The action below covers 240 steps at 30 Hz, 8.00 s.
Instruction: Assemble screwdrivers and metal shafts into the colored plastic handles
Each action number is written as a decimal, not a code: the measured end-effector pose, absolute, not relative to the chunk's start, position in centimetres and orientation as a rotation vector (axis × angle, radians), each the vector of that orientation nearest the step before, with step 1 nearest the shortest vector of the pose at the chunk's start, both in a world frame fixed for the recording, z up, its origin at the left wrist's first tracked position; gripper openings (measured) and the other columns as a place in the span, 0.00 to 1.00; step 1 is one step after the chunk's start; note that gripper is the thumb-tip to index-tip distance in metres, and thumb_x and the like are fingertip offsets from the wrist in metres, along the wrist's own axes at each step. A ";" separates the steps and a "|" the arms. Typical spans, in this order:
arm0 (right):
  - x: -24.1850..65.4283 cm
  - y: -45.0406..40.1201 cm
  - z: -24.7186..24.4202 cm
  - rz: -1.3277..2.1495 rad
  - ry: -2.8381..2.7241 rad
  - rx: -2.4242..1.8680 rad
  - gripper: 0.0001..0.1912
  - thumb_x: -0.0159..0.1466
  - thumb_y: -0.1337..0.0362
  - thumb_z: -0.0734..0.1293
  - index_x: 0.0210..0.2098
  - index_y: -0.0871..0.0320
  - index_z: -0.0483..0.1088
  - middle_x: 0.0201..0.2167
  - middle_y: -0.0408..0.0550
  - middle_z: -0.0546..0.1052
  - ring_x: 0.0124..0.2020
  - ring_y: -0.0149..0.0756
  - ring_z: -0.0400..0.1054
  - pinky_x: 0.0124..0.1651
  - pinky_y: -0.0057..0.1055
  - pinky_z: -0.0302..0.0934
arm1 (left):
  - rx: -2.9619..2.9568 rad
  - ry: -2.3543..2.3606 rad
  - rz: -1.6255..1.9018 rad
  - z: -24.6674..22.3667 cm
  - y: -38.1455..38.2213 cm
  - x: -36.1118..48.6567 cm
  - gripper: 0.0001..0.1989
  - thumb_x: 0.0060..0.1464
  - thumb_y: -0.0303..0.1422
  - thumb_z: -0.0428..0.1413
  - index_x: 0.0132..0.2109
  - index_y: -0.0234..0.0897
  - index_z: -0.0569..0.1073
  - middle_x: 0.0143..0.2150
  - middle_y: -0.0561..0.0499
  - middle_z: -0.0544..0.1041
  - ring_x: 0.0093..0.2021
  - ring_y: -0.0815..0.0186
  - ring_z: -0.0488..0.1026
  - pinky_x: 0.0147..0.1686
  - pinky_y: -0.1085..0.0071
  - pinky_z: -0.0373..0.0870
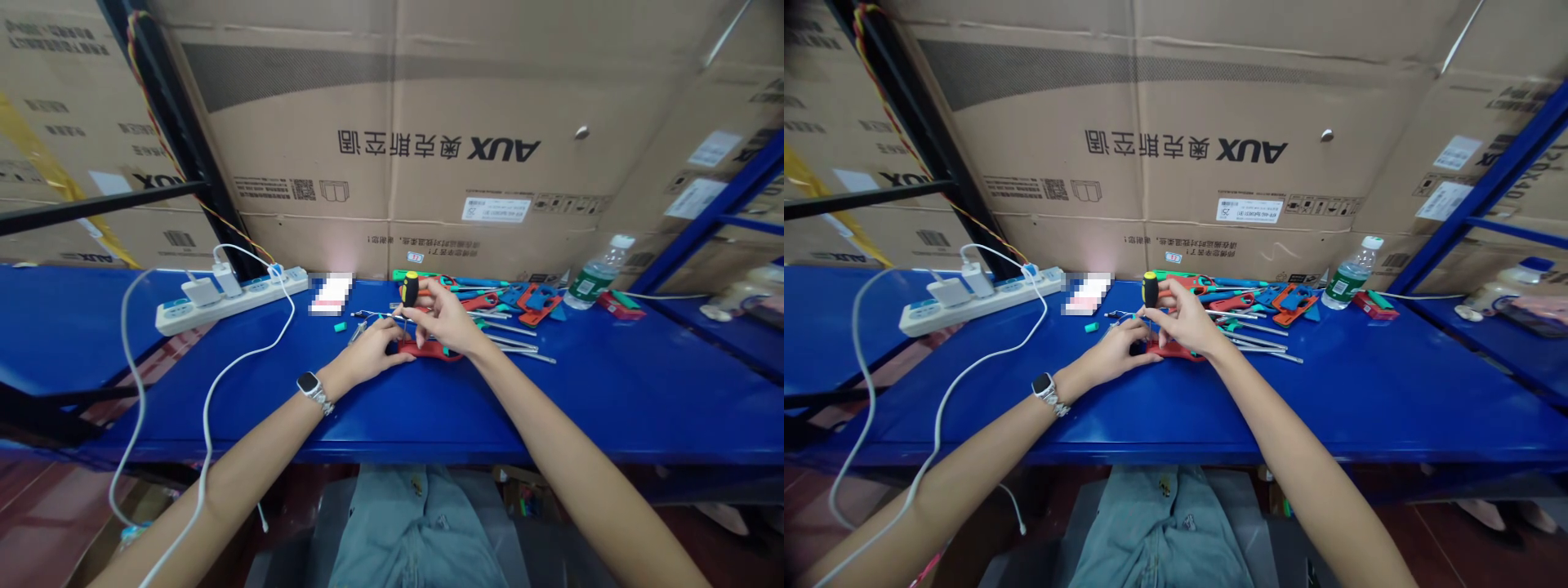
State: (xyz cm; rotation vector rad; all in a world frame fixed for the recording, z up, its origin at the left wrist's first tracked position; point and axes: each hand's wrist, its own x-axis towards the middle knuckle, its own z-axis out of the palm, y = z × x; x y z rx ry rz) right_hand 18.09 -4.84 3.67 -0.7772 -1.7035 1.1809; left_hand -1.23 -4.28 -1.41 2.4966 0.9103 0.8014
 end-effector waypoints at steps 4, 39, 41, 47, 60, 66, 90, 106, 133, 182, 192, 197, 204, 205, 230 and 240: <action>18.4 -4.9 3.9 1.184 -1.756 -0.779 0.19 0.61 0.53 0.73 0.42 0.54 0.63 0.40 0.48 0.81 0.16 0.29 0.69 0.20 0.31 0.64 | 2.452 1.008 0.953 -0.3 -4.7 -1.6 0.18 0.56 0.46 0.63 0.47 0.38 0.76 0.47 0.42 0.78 0.51 0.50 0.75 0.54 0.48 0.72; 16.6 -5.4 3.3 0.795 -1.888 -0.944 0.12 0.62 0.56 0.70 0.29 0.58 0.71 0.23 0.44 0.73 0.21 0.34 0.67 0.28 0.33 0.62 | 1.944 0.767 1.482 5.4 -4.5 1.4 0.13 0.61 0.42 0.60 0.43 0.38 0.78 0.40 0.47 0.81 0.39 0.64 0.77 0.39 0.68 0.73; 16.0 -5.5 2.9 0.650 -1.805 -1.017 0.10 0.58 0.58 0.72 0.32 0.58 0.71 0.23 0.43 0.73 0.22 0.33 0.65 0.28 0.32 0.60 | 1.924 0.836 1.622 5.2 -4.4 1.9 0.11 0.56 0.40 0.65 0.36 0.38 0.75 0.34 0.51 0.78 0.35 0.67 0.74 0.36 0.69 0.71; 15.6 -5.2 2.6 0.642 -1.640 -0.953 0.16 0.56 0.54 0.74 0.27 0.56 0.66 0.24 0.43 0.72 0.26 0.34 0.65 0.32 0.33 0.62 | 1.937 0.904 1.748 4.9 -4.1 2.2 0.14 0.53 0.40 0.67 0.34 0.39 0.71 0.32 0.53 0.76 0.33 0.67 0.72 0.36 0.68 0.69; 15.8 -5.2 2.6 0.650 -1.798 -0.959 0.14 0.55 0.57 0.75 0.34 0.57 0.71 0.26 0.43 0.73 0.26 0.34 0.66 0.32 0.32 0.61 | 2.033 0.926 1.678 5.3 -4.3 1.5 0.08 0.56 0.40 0.65 0.37 0.40 0.81 0.34 0.50 0.80 0.36 0.62 0.74 0.39 0.64 0.71; 16.2 -4.5 2.8 0.793 -1.663 -0.944 0.16 0.55 0.53 0.75 0.28 0.58 0.68 0.24 0.44 0.74 0.26 0.35 0.67 0.30 0.32 0.62 | 2.221 0.837 1.559 5.6 -4.3 1.7 0.13 0.65 0.42 0.55 0.48 0.42 0.79 0.45 0.47 0.81 0.48 0.59 0.74 0.50 0.60 0.70; 17.1 -5.3 4.0 0.971 -1.851 -0.821 0.17 0.61 0.50 0.71 0.33 0.59 0.72 0.27 0.45 0.74 0.28 0.34 0.67 0.34 0.33 0.64 | 1.971 0.735 1.431 5.2 -3.9 0.9 0.11 0.63 0.41 0.58 0.45 0.39 0.77 0.42 0.47 0.80 0.42 0.63 0.77 0.44 0.65 0.74; 17.2 -5.4 4.1 0.951 -1.817 -0.814 0.18 0.61 0.49 0.71 0.35 0.59 0.75 0.32 0.49 0.79 0.35 0.38 0.71 0.41 0.36 0.65 | 2.002 0.714 1.452 5.1 -3.9 0.7 0.10 0.63 0.40 0.57 0.48 0.42 0.77 0.46 0.47 0.80 0.48 0.61 0.77 0.48 0.63 0.72; 16.5 -5.0 2.6 0.779 -1.741 -0.864 0.15 0.61 0.52 0.72 0.33 0.58 0.71 0.28 0.45 0.75 0.29 0.35 0.65 0.36 0.34 0.62 | 2.053 0.808 1.520 5.0 -4.5 0.7 0.12 0.65 0.42 0.55 0.50 0.42 0.76 0.49 0.46 0.79 0.49 0.61 0.75 0.49 0.62 0.71; 17.3 -5.6 3.9 0.899 -1.891 -0.770 0.17 0.65 0.49 0.68 0.38 0.58 0.74 0.35 0.48 0.78 0.38 0.39 0.71 0.46 0.38 0.66 | 2.043 0.780 1.392 5.1 -4.2 0.3 0.13 0.65 0.44 0.54 0.45 0.42 0.77 0.42 0.46 0.79 0.45 0.59 0.75 0.46 0.61 0.71; 16.4 -4.9 2.5 0.808 -1.742 -0.859 0.16 0.61 0.51 0.72 0.34 0.58 0.72 0.32 0.47 0.78 0.35 0.39 0.72 0.42 0.37 0.67 | 2.042 0.899 1.595 4.6 -4.0 0.6 0.12 0.59 0.43 0.62 0.43 0.41 0.73 0.42 0.48 0.77 0.43 0.62 0.73 0.45 0.62 0.70; 17.6 -5.1 3.7 0.963 -1.853 -0.764 0.17 0.63 0.50 0.70 0.37 0.59 0.75 0.36 0.49 0.80 0.40 0.42 0.74 0.47 0.39 0.66 | 2.078 0.797 1.506 5.2 -4.3 0.2 0.13 0.67 0.42 0.53 0.48 0.42 0.78 0.43 0.46 0.79 0.44 0.61 0.75 0.45 0.61 0.73; 16.5 -4.9 2.1 0.741 -1.675 -0.883 0.18 0.56 0.52 0.76 0.33 0.56 0.68 0.27 0.43 0.74 0.28 0.34 0.68 0.33 0.33 0.64 | 2.046 0.857 1.641 5.1 -4.1 0.7 0.07 0.60 0.38 0.61 0.42 0.40 0.76 0.41 0.48 0.79 0.42 0.63 0.76 0.44 0.63 0.72; 16.4 -4.9 2.1 0.791 -1.629 -0.877 0.20 0.55 0.52 0.77 0.30 0.55 0.65 0.25 0.41 0.73 0.26 0.34 0.67 0.31 0.32 0.64 | 2.054 0.867 1.649 5.1 -4.1 0.6 0.07 0.60 0.38 0.61 0.42 0.40 0.76 0.41 0.48 0.79 0.42 0.63 0.75 0.44 0.63 0.72; 17.7 -3.9 1.2 1.132 -1.188 -1.034 0.12 0.65 0.54 0.65 0.40 0.55 0.62 0.18 0.37 0.72 0.11 0.30 0.65 0.11 0.22 0.50 | 3.116 1.270 -0.020 2.8 -6.1 1.0 0.16 0.68 0.32 0.43 0.48 0.29 0.74 0.46 0.36 0.79 0.45 0.51 0.78 0.47 0.55 0.73; 17.3 -3.7 0.3 1.123 -1.093 -1.068 0.12 0.67 0.54 0.64 0.41 0.54 0.61 0.17 0.34 0.71 0.10 0.28 0.62 0.11 0.21 0.49 | 3.082 1.273 -0.134 3.5 -5.9 2.2 0.16 0.65 0.29 0.45 0.49 0.25 0.75 0.45 0.33 0.81 0.46 0.50 0.80 0.48 0.57 0.74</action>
